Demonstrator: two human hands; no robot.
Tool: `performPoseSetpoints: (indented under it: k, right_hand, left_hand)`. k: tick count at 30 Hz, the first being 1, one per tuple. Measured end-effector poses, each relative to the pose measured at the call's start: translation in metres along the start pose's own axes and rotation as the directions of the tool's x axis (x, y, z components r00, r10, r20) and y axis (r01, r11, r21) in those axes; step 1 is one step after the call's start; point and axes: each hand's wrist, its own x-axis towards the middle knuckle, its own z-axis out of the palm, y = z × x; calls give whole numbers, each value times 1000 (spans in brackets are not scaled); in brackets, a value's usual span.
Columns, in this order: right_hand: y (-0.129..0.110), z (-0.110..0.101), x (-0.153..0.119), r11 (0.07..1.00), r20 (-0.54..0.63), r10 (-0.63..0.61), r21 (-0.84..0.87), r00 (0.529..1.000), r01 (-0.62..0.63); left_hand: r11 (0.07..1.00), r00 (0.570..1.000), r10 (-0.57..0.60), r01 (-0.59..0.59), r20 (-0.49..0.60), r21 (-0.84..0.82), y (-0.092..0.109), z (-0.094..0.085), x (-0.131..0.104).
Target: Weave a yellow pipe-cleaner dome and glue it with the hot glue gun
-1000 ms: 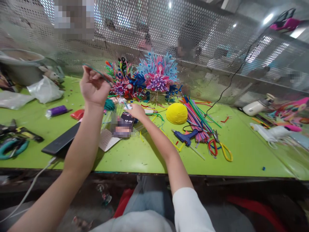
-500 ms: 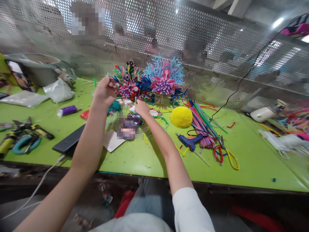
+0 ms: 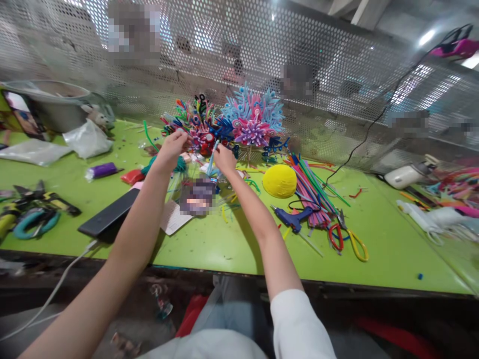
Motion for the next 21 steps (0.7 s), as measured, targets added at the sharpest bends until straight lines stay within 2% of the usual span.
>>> performPoseSetpoints:
  k: [7, 14, 21]
  right_hand:
    - [-3, -10, 8, 998, -22, -35, 42, 999, 36]
    - [-1, -10, 17, 983, -49, -111, 140, 993, 117]
    - [-3, -15, 29, 924, -53, -146, 349, 988, 156]
  left_hand:
    - [1000, 999, 16, -17, 34, 21, -14, -1, 7]
    - [998, 998, 50, -52, 50, 26, -22, -7, 15]
    - [999, 998, 42, -40, -56, 32, -21, -8, 18]
